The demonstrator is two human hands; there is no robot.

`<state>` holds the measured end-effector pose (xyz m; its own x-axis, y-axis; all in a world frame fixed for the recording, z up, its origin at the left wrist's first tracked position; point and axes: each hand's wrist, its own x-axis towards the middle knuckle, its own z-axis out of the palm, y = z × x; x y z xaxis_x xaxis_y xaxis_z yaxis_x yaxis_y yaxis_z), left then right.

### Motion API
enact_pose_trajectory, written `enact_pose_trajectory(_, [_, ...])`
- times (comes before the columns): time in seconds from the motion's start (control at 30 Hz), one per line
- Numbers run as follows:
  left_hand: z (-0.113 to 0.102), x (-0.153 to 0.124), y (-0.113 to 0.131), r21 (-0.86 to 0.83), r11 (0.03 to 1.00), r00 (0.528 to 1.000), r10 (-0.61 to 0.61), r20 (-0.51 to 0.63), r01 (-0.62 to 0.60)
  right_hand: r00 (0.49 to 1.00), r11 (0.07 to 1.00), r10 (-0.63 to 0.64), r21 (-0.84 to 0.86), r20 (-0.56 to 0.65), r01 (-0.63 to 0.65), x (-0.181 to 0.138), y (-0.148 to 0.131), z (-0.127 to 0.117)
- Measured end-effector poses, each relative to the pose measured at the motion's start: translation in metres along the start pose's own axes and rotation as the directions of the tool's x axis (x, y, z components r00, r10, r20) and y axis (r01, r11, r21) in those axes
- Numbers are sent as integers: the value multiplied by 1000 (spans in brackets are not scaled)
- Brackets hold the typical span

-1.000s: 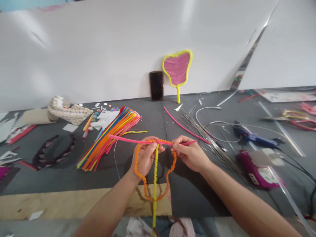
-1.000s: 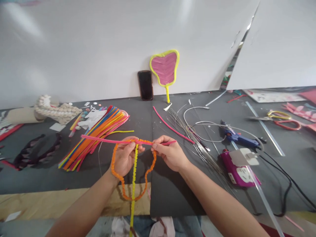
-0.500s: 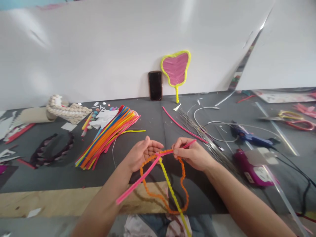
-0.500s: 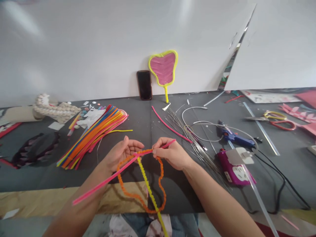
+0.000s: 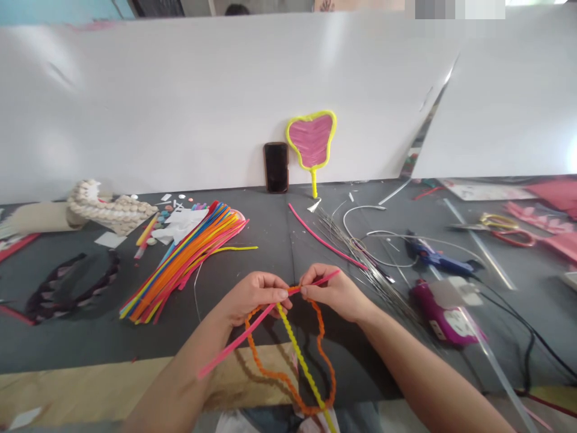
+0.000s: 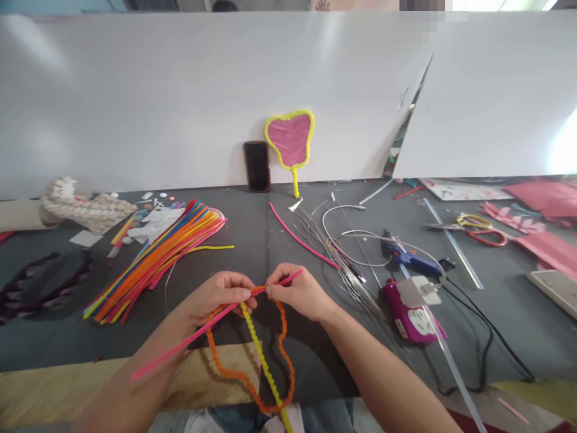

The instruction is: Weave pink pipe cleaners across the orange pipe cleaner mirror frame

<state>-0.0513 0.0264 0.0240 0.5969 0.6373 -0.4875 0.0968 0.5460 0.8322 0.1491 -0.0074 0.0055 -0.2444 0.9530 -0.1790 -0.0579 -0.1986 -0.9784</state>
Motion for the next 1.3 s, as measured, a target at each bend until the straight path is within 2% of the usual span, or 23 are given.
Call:
enact_pose_trajectory(0.17, [0,0,-2,28,1000,1000,-6,-12,7,1000,999,13,-35,-6,-13,0,1,-1])
enact_pose_trajectory(0.43, [0,0,-4,101,994,1000,-29,-11,30,998,986,-41,-161,-58,31,-1,1,0])
enact_pose_trajectory(0.8, [2,7,-3,110,993,999,-30,-45,35,996,994,-19,-108,-84,10,2,-1,1])
enact_pose_trajectory(1.3, [-6,12,-2,199,979,997,-34,-62,46,994,989,-80,-133,-72,69,7,0,-3])
